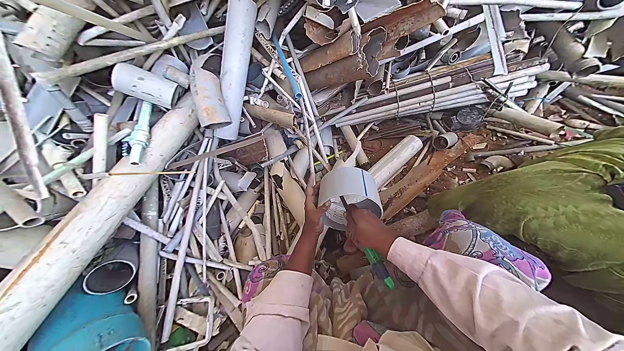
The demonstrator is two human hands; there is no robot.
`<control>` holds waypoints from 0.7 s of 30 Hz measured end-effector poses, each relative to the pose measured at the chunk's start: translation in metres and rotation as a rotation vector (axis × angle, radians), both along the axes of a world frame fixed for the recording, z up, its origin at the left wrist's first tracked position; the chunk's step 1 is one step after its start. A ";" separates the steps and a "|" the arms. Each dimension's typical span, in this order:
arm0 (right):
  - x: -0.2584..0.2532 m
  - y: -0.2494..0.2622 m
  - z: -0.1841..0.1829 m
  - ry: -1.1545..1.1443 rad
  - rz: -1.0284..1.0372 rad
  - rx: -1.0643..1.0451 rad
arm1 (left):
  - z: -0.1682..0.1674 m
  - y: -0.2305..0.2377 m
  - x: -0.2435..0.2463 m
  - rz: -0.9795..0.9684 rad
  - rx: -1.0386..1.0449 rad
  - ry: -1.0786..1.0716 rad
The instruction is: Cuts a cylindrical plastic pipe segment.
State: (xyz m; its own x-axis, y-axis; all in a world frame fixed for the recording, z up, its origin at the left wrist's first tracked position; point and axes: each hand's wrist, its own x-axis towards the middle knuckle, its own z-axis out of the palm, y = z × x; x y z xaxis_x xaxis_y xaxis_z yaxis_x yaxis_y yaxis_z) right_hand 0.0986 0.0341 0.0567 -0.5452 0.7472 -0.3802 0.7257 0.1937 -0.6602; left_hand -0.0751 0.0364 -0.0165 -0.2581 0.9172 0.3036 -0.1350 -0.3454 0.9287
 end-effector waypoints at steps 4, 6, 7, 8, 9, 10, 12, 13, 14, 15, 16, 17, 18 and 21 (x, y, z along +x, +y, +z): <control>0.004 0.010 -0.005 0.073 -0.112 0.083 | -0.005 -0.001 0.010 -0.027 -0.049 0.017; 0.004 0.012 -0.016 0.153 -0.163 0.075 | -0.010 -0.006 0.020 -0.010 -0.071 0.028; 0.002 0.013 -0.022 0.195 -0.203 0.066 | -0.011 -0.009 0.027 0.004 -0.089 0.032; 0.001 0.014 -0.026 0.220 -0.247 0.051 | -0.011 -0.012 0.034 0.014 -0.109 0.036; -0.001 0.016 -0.030 0.222 -0.280 0.036 | -0.012 -0.015 0.041 0.014 -0.132 0.043; -0.001 0.017 -0.030 0.198 -0.283 0.010 | -0.014 -0.019 0.047 0.009 -0.153 0.045; -0.003 0.021 -0.022 0.038 -0.214 -0.029 | -0.015 -0.024 0.057 -0.007 -0.189 0.028; -0.004 0.022 -0.018 -0.018 -0.179 -0.038 | -0.014 -0.026 0.059 -0.013 -0.200 0.017; -0.004 0.022 -0.017 -0.042 -0.155 -0.026 | -0.013 -0.028 0.061 -0.014 -0.208 0.004; -0.005 0.021 -0.017 -0.049 -0.137 -0.014 | -0.013 -0.029 0.061 -0.009 -0.211 -0.005; -0.006 0.021 -0.018 -0.037 -0.122 -0.003 | -0.012 -0.028 0.060 0.001 -0.214 -0.012; -0.007 0.021 -0.023 -0.007 -0.118 0.012 | -0.011 -0.028 0.059 0.011 -0.219 -0.018; -0.008 0.022 -0.031 0.040 -0.128 0.032 | -0.009 -0.027 0.057 0.019 -0.220 -0.027; -0.005 0.015 -0.033 0.102 -0.143 0.086 | -0.007 -0.027 0.054 0.012 -0.199 -0.047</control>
State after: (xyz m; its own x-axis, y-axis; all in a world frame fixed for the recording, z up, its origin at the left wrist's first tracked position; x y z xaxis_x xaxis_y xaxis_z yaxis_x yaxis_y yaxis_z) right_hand 0.0936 0.0488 0.0241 -0.4633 0.8472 -0.2599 0.6798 0.1517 -0.7175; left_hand -0.0212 0.0093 -0.0238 -0.2793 0.9545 0.1041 -0.1770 -0.1578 0.9715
